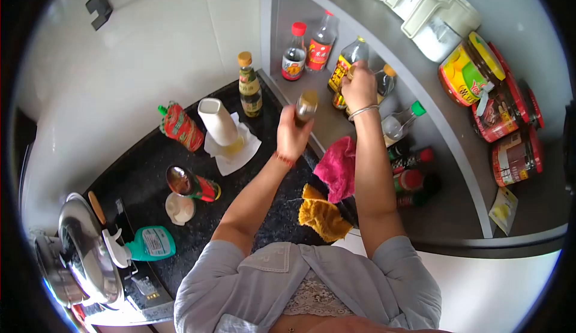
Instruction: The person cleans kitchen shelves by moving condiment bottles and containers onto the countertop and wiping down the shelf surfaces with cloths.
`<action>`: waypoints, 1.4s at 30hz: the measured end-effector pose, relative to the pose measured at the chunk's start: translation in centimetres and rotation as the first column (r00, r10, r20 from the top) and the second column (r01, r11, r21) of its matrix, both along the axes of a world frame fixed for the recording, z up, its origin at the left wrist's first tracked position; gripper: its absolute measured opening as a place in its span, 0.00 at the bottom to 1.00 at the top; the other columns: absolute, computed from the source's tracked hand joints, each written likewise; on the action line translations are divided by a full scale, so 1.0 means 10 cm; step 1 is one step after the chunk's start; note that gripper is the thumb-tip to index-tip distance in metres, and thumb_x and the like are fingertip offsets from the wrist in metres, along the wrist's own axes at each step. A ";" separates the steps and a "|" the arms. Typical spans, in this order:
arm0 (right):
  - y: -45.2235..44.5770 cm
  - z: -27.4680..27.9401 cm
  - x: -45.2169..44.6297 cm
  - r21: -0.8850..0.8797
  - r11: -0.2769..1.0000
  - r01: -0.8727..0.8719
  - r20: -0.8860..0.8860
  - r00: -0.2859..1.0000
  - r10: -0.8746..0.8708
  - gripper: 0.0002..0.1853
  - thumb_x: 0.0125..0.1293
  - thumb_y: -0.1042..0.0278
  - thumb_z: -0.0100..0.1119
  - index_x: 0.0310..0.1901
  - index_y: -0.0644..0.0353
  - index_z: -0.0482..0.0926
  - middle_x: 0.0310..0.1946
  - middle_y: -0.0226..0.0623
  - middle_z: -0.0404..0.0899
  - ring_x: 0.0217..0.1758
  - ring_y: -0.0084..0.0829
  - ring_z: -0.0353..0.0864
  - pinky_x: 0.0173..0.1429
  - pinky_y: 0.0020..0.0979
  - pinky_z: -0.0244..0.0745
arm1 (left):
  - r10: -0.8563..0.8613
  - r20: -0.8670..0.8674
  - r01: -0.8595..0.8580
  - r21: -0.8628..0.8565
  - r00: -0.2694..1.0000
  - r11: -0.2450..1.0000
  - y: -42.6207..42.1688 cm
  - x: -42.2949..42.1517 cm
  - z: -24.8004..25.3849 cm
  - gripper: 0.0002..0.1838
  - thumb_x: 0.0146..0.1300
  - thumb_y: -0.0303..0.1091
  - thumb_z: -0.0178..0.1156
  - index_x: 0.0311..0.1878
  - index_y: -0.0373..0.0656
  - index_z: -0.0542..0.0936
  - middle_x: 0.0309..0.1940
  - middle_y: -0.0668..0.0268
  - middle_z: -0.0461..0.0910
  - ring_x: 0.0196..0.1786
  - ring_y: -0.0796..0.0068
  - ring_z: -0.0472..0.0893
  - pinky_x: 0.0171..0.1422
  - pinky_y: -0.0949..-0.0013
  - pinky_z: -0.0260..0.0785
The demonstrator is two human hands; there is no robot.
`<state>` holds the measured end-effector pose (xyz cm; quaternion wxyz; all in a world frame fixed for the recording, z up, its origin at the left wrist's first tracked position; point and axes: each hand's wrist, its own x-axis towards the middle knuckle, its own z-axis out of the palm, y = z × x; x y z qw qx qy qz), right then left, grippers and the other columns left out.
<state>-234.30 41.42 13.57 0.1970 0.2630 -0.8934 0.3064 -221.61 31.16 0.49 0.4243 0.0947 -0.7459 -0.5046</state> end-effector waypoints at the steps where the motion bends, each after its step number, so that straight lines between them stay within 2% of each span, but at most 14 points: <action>1: 0.01 0.03 0.08 -0.017 0.999 -0.027 0.033 0.999 0.028 0.16 0.54 0.76 0.65 0.42 0.70 0.70 0.35 0.61 0.79 0.42 0.58 0.80 0.48 0.50 0.76 | -0.088 0.156 0.060 0.173 0.984 0.983 0.07 0.41 0.10 0.22 0.52 0.24 0.69 0.50 0.38 0.73 0.39 0.56 0.76 0.43 0.58 0.78 0.48 0.64 0.72; 3: 0.03 0.00 0.21 -0.073 0.991 -0.116 -0.087 0.990 0.109 0.18 0.53 0.73 0.68 0.42 0.67 0.71 0.35 0.56 0.80 0.41 0.56 0.81 0.46 0.49 0.75 | -0.015 0.061 0.012 0.046 0.998 0.999 0.20 1.01 0.12 0.23 0.52 0.24 0.69 0.52 0.40 0.74 0.42 0.58 0.77 0.45 0.62 0.79 0.50 0.65 0.72; 7: 0.03 0.27 0.95 -0.272 0.933 -0.235 0.229 0.926 0.300 0.19 0.54 0.69 0.70 0.45 0.62 0.73 0.31 0.47 0.81 0.35 0.46 0.83 0.38 0.39 0.77 | -0.039 0.231 0.026 0.062 0.972 0.998 0.37 2.22 0.01 0.23 0.51 0.25 0.72 0.51 0.40 0.75 0.44 0.60 0.78 0.47 0.62 0.80 0.52 0.65 0.72; 9: -0.12 0.01 1.16 -0.315 0.846 -0.430 0.160 0.855 0.494 0.19 0.55 0.68 0.70 0.45 0.61 0.73 0.30 0.46 0.81 0.33 0.44 0.83 0.36 0.38 0.77 | 0.019 0.302 -0.048 0.089 0.953 0.995 0.42 2.72 -0.10 0.24 0.49 0.24 0.73 0.50 0.39 0.76 0.45 0.60 0.78 0.49 0.62 0.80 0.53 0.65 0.72; 10: -0.22 -0.03 1.36 -0.309 0.830 -0.463 0.262 0.798 0.543 0.18 0.56 0.67 0.70 0.44 0.59 0.73 0.30 0.46 0.81 0.33 0.45 0.83 0.37 0.40 0.77 | 0.063 0.350 -0.112 0.123 0.935 0.986 0.43 2.92 -0.12 0.24 0.52 0.23 0.72 0.53 0.41 0.77 0.47 0.64 0.80 0.48 0.74 0.80 0.53 0.69 0.73; 12: -0.48 -0.27 1.63 -0.231 0.795 -0.560 0.252 0.755 0.605 0.18 0.56 0.68 0.68 0.45 0.62 0.72 0.32 0.48 0.80 0.36 0.50 0.82 0.41 0.43 0.77 | 0.163 0.396 -0.269 0.228 0.904 0.936 0.42 3.21 -0.28 0.24 0.49 0.23 0.73 0.50 0.39 0.76 0.46 0.59 0.79 0.49 0.64 0.80 0.54 0.65 0.72; 18: -0.88 -0.60 2.13 -0.128 0.698 -0.704 0.281 0.649 0.706 0.21 0.54 0.72 0.69 0.46 0.62 0.69 0.34 0.50 0.78 0.40 0.51 0.81 0.43 0.43 0.75 | 0.485 0.305 -0.527 0.070 0.820 0.847 0.07 3.50 -0.49 0.20 0.51 0.25 0.71 0.47 0.40 0.76 0.42 0.61 0.78 0.45 0.64 0.79 0.52 0.66 0.70; 25: -1.00 -0.66 2.29 0.020 0.680 -0.733 0.175 0.672 0.720 0.16 0.57 0.73 0.64 0.42 0.69 0.68 0.25 0.51 0.79 0.30 0.50 0.83 0.33 0.44 0.79 | 0.502 0.254 -0.535 0.081 0.827 0.841 -0.21 3.57 -0.73 0.26 0.55 0.20 0.68 0.57 0.38 0.71 0.50 0.63 0.77 0.52 0.72 0.78 0.55 0.68 0.73; 32: -0.92 -0.62 2.22 -0.016 0.590 -0.807 0.313 0.557 0.770 0.29 0.53 0.65 0.71 0.50 0.70 0.66 0.39 0.55 0.78 0.44 0.51 0.81 0.49 0.44 0.77 | 0.449 0.227 -0.491 0.185 0.864 0.851 -0.29 3.55 -0.76 0.27 0.56 0.21 0.68 0.59 0.38 0.71 0.51 0.63 0.76 0.51 0.72 0.78 0.55 0.68 0.73; 35: -0.59 -0.32 1.99 -0.033 0.713 -0.700 0.249 0.686 0.684 0.33 0.52 0.67 0.72 0.57 0.67 0.67 0.49 0.55 0.75 0.54 0.50 0.77 0.56 0.43 0.74 | 0.454 0.215 -0.492 0.176 0.864 0.853 -0.29 3.56 -0.78 0.28 0.56 0.21 0.68 0.60 0.38 0.71 0.52 0.64 0.76 0.51 0.73 0.78 0.55 0.69 0.73; 37: -0.49 -0.33 1.46 -0.360 0.884 -0.298 -0.033 0.951 0.307 0.29 0.55 0.69 0.67 0.58 0.67 0.68 0.50 0.52 0.74 0.53 0.51 0.76 0.60 0.44 0.71 | 0.492 0.206 -0.515 0.073 0.846 0.854 -0.24 3.59 -0.73 0.37 0.54 0.22 0.70 0.66 0.38 0.65 0.59 0.58 0.70 0.60 0.65 0.72 0.62 0.63 0.68; 38: -0.32 -0.21 1.15 -0.296 0.952 -0.077 -0.142 0.989 0.036 0.32 0.55 0.70 0.65 0.61 0.69 0.65 0.54 0.55 0.71 0.57 0.54 0.72 0.62 0.46 0.68 | 0.566 0.165 -0.568 -0.044 0.807 0.822 -0.14 3.60 -0.60 0.40 0.53 0.23 0.71 0.68 0.38 0.62 0.61 0.56 0.67 0.63 0.61 0.69 0.63 0.60 0.67; 40: -0.04 -0.03 0.66 -0.226 0.937 0.267 -0.318 0.889 -0.330 0.40 0.53 0.71 0.64 0.64 0.78 0.56 0.60 0.65 0.60 0.66 0.58 0.59 0.73 0.51 0.50 | 0.657 0.156 -0.590 -0.326 0.737 0.739 0.05 3.74 -0.40 0.46 0.52 0.26 0.71 0.72 0.36 0.55 0.66 0.50 0.59 0.66 0.52 0.62 0.67 0.53 0.61; 42: 0.12 -0.09 0.20 -0.192 0.893 0.406 -0.401 0.798 -0.449 0.42 0.45 0.68 0.71 0.60 0.77 0.60 0.57 0.59 0.67 0.66 0.54 0.60 0.70 0.48 0.51 | 0.649 0.065 -0.541 -0.492 0.758 0.682 0.15 3.90 -0.50 0.41 0.53 0.25 0.68 0.69 0.34 0.59 0.60 0.48 0.63 0.60 0.51 0.66 0.64 0.54 0.60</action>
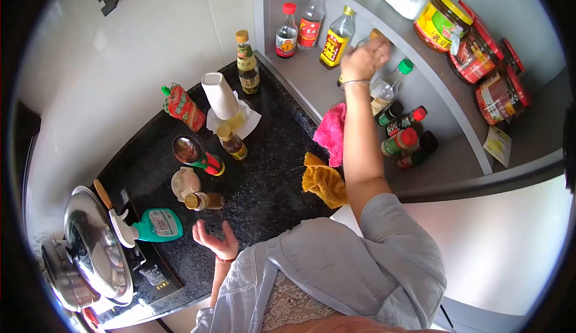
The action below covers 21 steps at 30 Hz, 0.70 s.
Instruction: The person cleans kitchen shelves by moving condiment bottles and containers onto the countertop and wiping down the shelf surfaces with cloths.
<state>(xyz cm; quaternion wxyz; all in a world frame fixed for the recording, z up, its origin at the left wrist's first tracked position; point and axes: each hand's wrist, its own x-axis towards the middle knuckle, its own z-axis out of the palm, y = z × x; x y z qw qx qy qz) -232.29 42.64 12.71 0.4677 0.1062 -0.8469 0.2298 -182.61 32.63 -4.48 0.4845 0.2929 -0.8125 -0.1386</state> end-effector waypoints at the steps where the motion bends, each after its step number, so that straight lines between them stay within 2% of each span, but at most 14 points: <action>1: 0.05 -0.11 -0.24 -0.034 0.999 0.028 0.025 0.999 -0.027 0.42 0.42 0.65 0.74 0.56 0.77 0.63 0.56 0.57 0.69 0.64 0.53 0.63 0.70 0.47 0.51 | -0.035 0.017 0.036 -0.092 0.999 0.995 0.06 0.02 0.01 0.39 0.52 0.24 0.67 0.68 0.34 0.60 0.58 0.48 0.64 0.59 0.52 0.67 0.64 0.54 0.59; 3: 0.11 -0.08 -0.28 -0.128 0.992 -0.001 0.208 0.978 0.028 0.50 0.44 0.61 0.75 0.63 0.77 0.55 0.58 0.61 0.65 0.64 0.55 0.62 0.70 0.47 0.54 | -0.054 0.010 0.054 -0.042 0.998 0.998 0.18 -0.06 0.10 0.37 0.51 0.22 0.66 0.65 0.34 0.62 0.57 0.48 0.66 0.58 0.50 0.67 0.63 0.53 0.60; 5: 0.10 -0.16 -0.33 -0.255 0.966 -0.044 0.172 0.981 0.091 0.41 0.42 0.64 0.77 0.56 0.72 0.65 0.54 0.57 0.70 0.60 0.53 0.67 0.66 0.47 0.61 | -0.096 0.000 0.096 -0.059 0.995 0.994 0.20 -0.17 0.18 0.35 0.51 0.22 0.65 0.64 0.35 0.64 0.55 0.48 0.68 0.57 0.51 0.68 0.63 0.53 0.61; 6: 0.09 -0.21 -0.36 -0.257 0.965 -0.050 0.169 0.981 0.096 0.41 0.42 0.64 0.77 0.55 0.71 0.65 0.54 0.56 0.69 0.60 0.54 0.67 0.64 0.47 0.65 | -0.122 -0.011 0.121 -0.058 0.993 0.991 0.18 -0.21 0.16 0.34 0.51 0.21 0.65 0.63 0.35 0.65 0.55 0.48 0.69 0.57 0.51 0.69 0.63 0.53 0.61; 9: 0.07 -0.29 -0.29 -0.162 0.958 -0.237 0.103 0.961 0.256 0.37 0.41 0.62 0.79 0.49 0.70 0.66 0.49 0.54 0.70 0.56 0.54 0.68 0.60 0.50 0.65 | -0.166 -0.034 0.164 -0.056 0.986 0.985 0.17 -0.33 0.21 0.33 0.50 0.21 0.65 0.61 0.36 0.67 0.54 0.49 0.70 0.56 0.51 0.70 0.62 0.54 0.61; 12: 0.02 -0.32 0.02 -0.221 0.905 -0.362 0.018 0.927 0.375 0.34 0.41 0.63 0.79 0.45 0.69 0.67 0.44 0.50 0.70 0.52 0.51 0.70 0.56 0.48 0.67 | -0.207 -0.047 0.205 -0.055 0.977 0.977 0.19 -0.48 0.26 0.30 0.48 0.19 0.65 0.57 0.36 0.70 0.53 0.50 0.71 0.55 0.52 0.70 0.61 0.53 0.63; 15: -0.12 -0.13 0.53 -0.423 0.707 -0.567 0.009 0.778 0.628 0.32 0.40 0.65 0.80 0.43 0.67 0.69 0.42 0.47 0.71 0.49 0.45 0.72 0.53 0.45 0.68 | -0.296 -0.082 0.293 -0.047 0.952 0.955 0.24 -0.64 0.33 0.27 0.46 0.17 0.65 0.54 0.36 0.71 0.49 0.51 0.73 0.51 0.53 0.73 0.58 0.54 0.65; 16: -0.17 -0.18 0.60 -0.498 0.600 -0.626 0.016 0.686 0.728 0.32 0.40 0.66 0.80 0.44 0.65 0.70 0.41 0.44 0.71 0.45 0.40 0.72 0.51 0.41 0.69 | -0.344 -0.111 0.343 -0.026 0.932 0.939 0.26 -0.70 0.38 0.27 0.46 0.15 0.64 0.53 0.36 0.72 0.47 0.52 0.75 0.49 0.53 0.75 0.56 0.55 0.67; 17: -0.25 -0.16 0.74 -0.518 0.560 -0.647 0.032 0.639 0.768 0.32 0.41 0.65 0.80 0.45 0.65 0.70 0.40 0.44 0.71 0.44 0.40 0.73 0.49 0.40 0.70 | -0.397 -0.104 0.397 -0.026 0.912 0.918 0.25 -0.75 0.40 0.26 0.45 0.13 0.63 0.52 0.35 0.73 0.45 0.52 0.76 0.46 0.54 0.76 0.53 0.57 0.69; 18: -0.34 -0.23 0.81 -0.560 0.463 -0.687 0.057 0.525 0.849 0.31 0.41 0.65 0.79 0.45 0.65 0.69 0.40 0.44 0.71 0.43 0.39 0.73 0.48 0.39 0.70 | -0.441 -0.089 0.442 -0.012 0.893 0.897 0.25 -0.79 0.43 0.26 0.45 0.12 0.62 0.51 0.35 0.73 0.44 0.52 0.76 0.45 0.54 0.77 0.51 0.58 0.70; 20: -0.57 -0.47 1.02 -0.572 0.391 -0.721 0.169 0.364 0.916 0.31 0.42 0.65 0.78 0.45 0.65 0.69 0.41 0.44 0.71 0.44 0.40 0.73 0.47 0.39 0.70 | -0.528 -0.101 0.534 0.051 0.843 0.844 0.28 -0.91 0.44 0.24 0.45 0.11 0.62 0.48 0.34 0.74 0.42 0.53 0.77 0.44 0.55 0.77 0.48 0.60 0.72; 21: -0.66 -0.58 1.18 -0.540 0.423 -0.728 0.262 0.332 0.906 0.31 0.43 0.65 0.78 0.45 0.65 0.68 0.41 0.45 0.70 0.44 0.40 0.72 0.47 0.39 0.70 | -0.545 -0.087 0.550 0.049 0.834 0.834 0.27 -0.93 0.43 0.24 0.44 0.11 0.62 0.48 0.34 0.73 0.42 0.53 0.77 0.44 0.54 0.78 0.48 0.60 0.72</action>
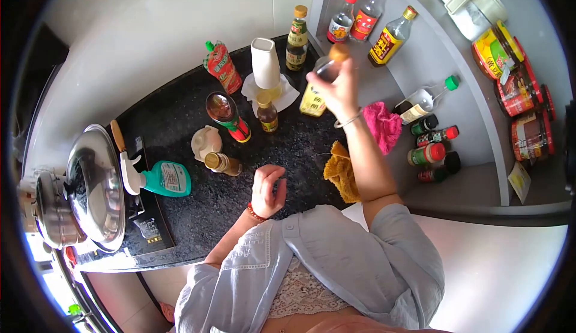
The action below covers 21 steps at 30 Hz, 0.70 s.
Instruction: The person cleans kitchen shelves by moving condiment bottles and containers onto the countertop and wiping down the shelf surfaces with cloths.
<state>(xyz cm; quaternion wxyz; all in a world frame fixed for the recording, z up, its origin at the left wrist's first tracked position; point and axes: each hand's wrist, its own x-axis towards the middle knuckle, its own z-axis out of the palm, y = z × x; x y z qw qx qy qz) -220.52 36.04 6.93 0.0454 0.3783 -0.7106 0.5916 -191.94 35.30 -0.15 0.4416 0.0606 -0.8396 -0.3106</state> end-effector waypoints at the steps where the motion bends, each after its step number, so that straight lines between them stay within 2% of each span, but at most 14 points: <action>1: -0.05 -0.02 0.13 0.018 1.000 0.000 -0.030 1.000 0.000 0.32 0.43 0.65 0.77 0.46 0.65 0.67 0.42 0.46 0.69 0.45 0.41 0.72 0.48 0.40 0.70 | -0.012 0.008 0.012 0.010 1.000 1.000 0.00 -0.01 0.01 0.25 0.44 0.11 0.62 0.49 0.34 0.73 0.42 0.53 0.76 0.44 0.54 0.78 0.48 0.61 0.72; 5: -0.19 -0.23 0.30 0.034 0.999 -0.031 -0.168 0.985 0.036 0.31 0.44 0.71 0.74 0.47 0.66 0.65 0.44 0.49 0.65 0.48 0.46 0.69 0.53 0.42 0.68 | -0.003 0.025 0.002 0.039 1.000 0.999 -0.01 0.05 -0.01 0.25 0.44 0.10 0.62 0.49 0.34 0.74 0.42 0.52 0.76 0.43 0.54 0.78 0.47 0.61 0.73; 11: -0.25 -0.33 0.30 -0.009 1.000 0.004 -0.295 0.956 -0.007 0.33 0.44 0.71 0.76 0.49 0.63 0.65 0.42 0.44 0.66 0.45 0.41 0.70 0.51 0.39 0.69 | 0.033 0.054 -0.036 0.068 0.998 0.997 -0.02 0.14 -0.11 0.23 0.46 0.10 0.60 0.48 0.34 0.74 0.41 0.52 0.76 0.43 0.54 0.78 0.47 0.61 0.73; 14: -0.21 -0.35 0.31 0.028 0.999 -0.019 -0.284 0.959 0.027 0.36 0.43 0.70 0.78 0.52 0.63 0.64 0.45 0.45 0.66 0.49 0.40 0.70 0.53 0.37 0.69 | 0.040 0.064 -0.043 0.058 0.997 0.997 -0.01 0.11 -0.11 0.21 0.47 0.11 0.60 0.47 0.34 0.74 0.41 0.52 0.76 0.43 0.54 0.78 0.47 0.61 0.73; 16: -0.11 -0.30 0.31 0.121 0.990 -0.075 -0.275 0.955 0.106 0.43 0.40 0.63 0.82 0.54 0.64 0.62 0.48 0.47 0.65 0.51 0.43 0.69 0.55 0.40 0.68 | 0.045 0.071 -0.049 0.042 0.996 0.998 -0.02 0.09 -0.11 0.21 0.47 0.11 0.60 0.47 0.34 0.74 0.41 0.52 0.76 0.43 0.54 0.78 0.47 0.60 0.73; 17: 0.00 -0.21 0.29 0.287 0.957 -0.051 -0.333 0.931 0.150 0.52 0.38 0.53 0.83 0.60 0.65 0.58 0.54 0.50 0.64 0.56 0.47 0.68 0.60 0.43 0.67 | 0.042 0.076 -0.044 0.032 0.996 0.998 -0.04 0.09 -0.10 0.20 0.47 0.11 0.60 0.46 0.34 0.75 0.41 0.52 0.76 0.43 0.53 0.78 0.47 0.60 0.73; 18: 0.10 -0.09 0.23 0.361 0.931 -0.055 -0.353 0.916 0.191 0.53 0.39 0.49 0.81 0.62 0.67 0.60 0.56 0.53 0.66 0.60 0.48 0.68 0.65 0.44 0.64 | 0.053 0.089 -0.055 0.019 0.995 0.998 -0.04 0.10 -0.08 0.20 0.47 0.12 0.60 0.47 0.34 0.75 0.41 0.52 0.76 0.43 0.53 0.78 0.47 0.60 0.73; 20: 0.35 0.39 -0.14 0.576 0.811 -0.102 -0.212 0.939 0.269 0.48 0.42 0.51 0.80 0.60 0.69 0.65 0.55 0.55 0.69 0.60 0.47 0.70 0.67 0.44 0.63 | 0.068 0.098 -0.071 0.029 0.993 0.997 -0.06 0.12 -0.10 0.20 0.48 0.12 0.60 0.47 0.34 0.75 0.41 0.52 0.76 0.43 0.53 0.78 0.47 0.60 0.73; 21: 0.36 0.43 -0.39 0.301 0.954 -0.010 -0.120 0.992 0.048 0.44 0.43 0.51 0.79 0.57 0.69 0.68 0.53 0.56 0.72 0.59 0.47 0.72 0.66 0.44 0.64 | 0.076 0.116 -0.080 0.034 0.990 0.996 -0.07 0.14 -0.10 0.20 0.48 0.12 0.60 0.47 0.35 0.74 0.41 0.52 0.76 0.43 0.53 0.78 0.48 0.59 0.72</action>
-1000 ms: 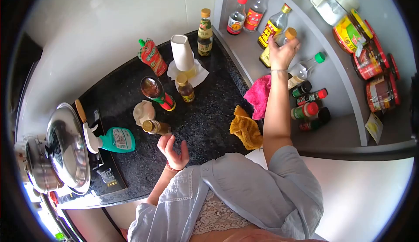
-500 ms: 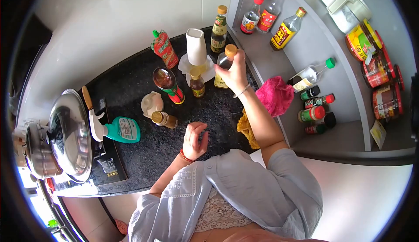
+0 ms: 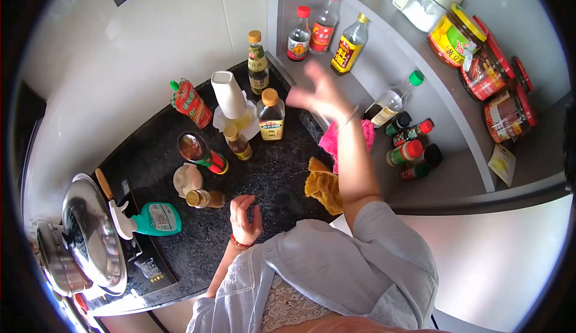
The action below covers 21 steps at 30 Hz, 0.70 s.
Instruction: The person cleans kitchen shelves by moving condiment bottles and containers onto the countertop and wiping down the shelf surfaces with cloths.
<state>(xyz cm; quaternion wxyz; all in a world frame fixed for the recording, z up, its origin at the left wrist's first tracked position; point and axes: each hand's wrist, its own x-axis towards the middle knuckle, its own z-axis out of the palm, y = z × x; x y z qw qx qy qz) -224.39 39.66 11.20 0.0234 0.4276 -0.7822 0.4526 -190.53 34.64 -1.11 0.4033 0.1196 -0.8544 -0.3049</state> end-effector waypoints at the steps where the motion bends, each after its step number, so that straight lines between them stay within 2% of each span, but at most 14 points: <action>1: -0.02 0.01 -0.33 -0.280 0.942 0.188 0.167 0.975 -0.145 0.41 0.44 0.52 0.78 0.55 0.70 0.71 0.50 0.56 0.75 0.57 0.47 0.74 0.65 0.45 0.64 | 0.002 0.000 -0.002 -0.002 1.000 1.000 0.00 0.00 0.00 0.21 0.48 0.12 0.60 0.47 0.35 0.74 0.41 0.52 0.76 0.43 0.53 0.78 0.47 0.59 0.72; 2: -0.04 0.07 -0.73 -0.318 0.865 0.389 -0.102 0.893 -0.439 0.37 0.47 0.53 0.76 0.52 0.70 0.73 0.48 0.57 0.76 0.56 0.50 0.75 0.64 0.46 0.66 | 0.007 0.003 -0.007 -0.004 1.000 1.000 0.00 0.01 0.01 0.21 0.48 0.13 0.60 0.48 0.35 0.74 0.41 0.52 0.76 0.43 0.53 0.78 0.47 0.59 0.72; 3: -0.05 0.14 -1.13 -0.396 0.685 0.611 -0.283 0.628 -0.725 0.33 0.50 0.53 0.74 0.50 0.70 0.75 0.47 0.57 0.78 0.55 0.53 0.75 0.62 0.47 0.67 | 0.014 0.010 -0.014 -0.006 1.000 1.000 0.01 0.03 0.00 0.21 0.48 0.13 0.60 0.48 0.35 0.74 0.41 0.52 0.76 0.42 0.53 0.78 0.47 0.59 0.73; 5: -0.07 0.30 -1.47 -0.255 0.640 0.725 -0.253 0.589 -0.768 0.29 0.52 0.54 0.71 0.46 0.70 0.76 0.47 0.58 0.78 0.54 0.55 0.75 0.61 0.49 0.68 | 0.023 0.038 -0.025 0.049 0.999 0.999 0.03 0.07 -0.07 0.20 0.49 0.12 0.59 0.48 0.35 0.74 0.41 0.52 0.77 0.41 0.55 0.78 0.44 0.62 0.74; 7: -0.15 0.23 -1.70 -0.220 0.656 0.722 -0.322 0.581 -0.747 0.27 0.55 0.54 0.69 0.44 0.70 0.74 0.44 0.58 0.77 0.52 0.55 0.75 0.59 0.50 0.69 | 0.026 0.026 -0.028 0.082 0.999 0.996 0.08 0.07 -0.09 0.19 0.50 0.12 0.59 0.48 0.35 0.74 0.41 0.52 0.77 0.40 0.57 0.78 0.42 0.64 0.74; 8: -0.17 0.16 -1.74 -0.200 0.663 0.722 -0.359 0.575 -0.735 0.26 0.56 0.54 0.68 0.43 0.71 0.73 0.43 0.58 0.77 0.51 0.55 0.75 0.59 0.50 0.69 | 0.041 0.016 -0.042 0.071 0.999 0.997 0.10 0.05 -0.07 0.18 0.52 0.11 0.57 0.48 0.35 0.75 0.39 0.54 0.77 0.36 0.62 0.79 0.39 0.68 0.73; 11: -0.22 -0.01 -1.68 -0.330 0.689 0.646 -0.375 0.579 -0.723 0.24 0.59 0.55 0.64 0.41 0.71 0.71 0.38 0.55 0.76 0.49 0.56 0.75 0.57 0.48 0.71 | 0.005 0.033 -0.009 0.108 0.999 0.994 0.13 0.03 -0.10 0.18 0.51 0.11 0.58 0.47 0.35 0.74 0.39 0.54 0.78 0.37 0.60 0.80 0.39 0.66 0.75; 12: -0.21 -0.06 -1.62 -0.377 0.681 0.628 -0.450 0.518 -0.727 0.21 0.61 0.56 0.60 0.39 0.71 0.69 0.35 0.56 0.73 0.46 0.56 0.74 0.51 0.48 0.73 | -0.012 0.022 0.009 0.106 1.000 0.994 0.14 0.03 -0.10 0.19 0.51 0.11 0.58 0.47 0.35 0.75 0.38 0.55 0.79 0.36 0.61 0.80 0.38 0.67 0.75; 15: 0.01 -0.10 -1.26 -0.310 0.718 0.623 -0.457 0.564 -0.687 0.23 0.63 0.59 0.57 0.47 0.74 0.66 0.46 0.62 0.72 0.49 0.58 0.74 0.53 0.51 0.72 | -0.061 0.032 0.058 0.093 0.998 0.994 0.13 0.01 -0.03 0.19 0.49 0.10 0.59 0.46 0.35 0.76 0.37 0.56 0.79 0.36 0.61 0.80 0.38 0.67 0.75; 17: 0.19 0.17 -0.75 -0.360 0.715 0.599 -0.424 0.578 -0.698 0.21 0.63 0.59 0.57 0.44 0.71 0.66 0.43 0.60 0.71 0.46 0.58 0.74 0.49 0.52 0.71 | -0.067 0.022 0.063 0.135 0.997 0.989 0.13 -0.02 -0.01 0.19 0.50 0.11 0.59 0.47 0.35 0.76 0.37 0.56 0.79 0.37 0.62 0.80 0.38 0.68 0.75; 19: 0.37 0.45 -0.18 -0.377 0.760 0.529 -0.440 0.620 -0.650 0.20 0.63 0.60 0.60 0.43 0.69 0.67 0.38 0.55 0.72 0.42 0.56 0.75 0.44 0.50 0.72 | -0.083 0.018 0.078 0.187 0.996 0.979 0.14 -0.09 0.05 0.19 0.51 0.12 0.59 0.48 0.35 0.76 0.38 0.57 0.79 0.37 0.63 0.80 0.39 0.69 0.75; 20: 0.43 0.50 0.09 -0.342 0.811 0.475 -0.381 0.718 -0.582 0.18 0.63 0.61 0.61 0.42 0.68 0.68 0.36 0.53 0.73 0.40 0.55 0.76 0.43 0.49 0.73 | -0.098 0.031 0.086 0.259 0.995 0.962 0.15 -0.14 0.08 0.18 0.52 0.14 0.60 0.49 0.34 0.76 0.40 0.57 0.79 0.39 0.64 0.80 0.40 0.69 0.75; 21: 0.47 0.52 0.35 -0.317 0.851 0.419 -0.316 0.799 -0.511 0.17 0.62 0.62 0.61 0.42 0.66 0.69 0.34 0.50 0.74 0.38 0.53 0.77 0.42 0.48 0.73 | -0.110 0.061 0.087 0.303 0.992 0.949 0.17 -0.20 0.08 0.22 0.52 0.19 0.65 0.53 0.35 0.75 0.46 0.55 0.78 0.45 0.62 0.79 0.44 0.68 0.75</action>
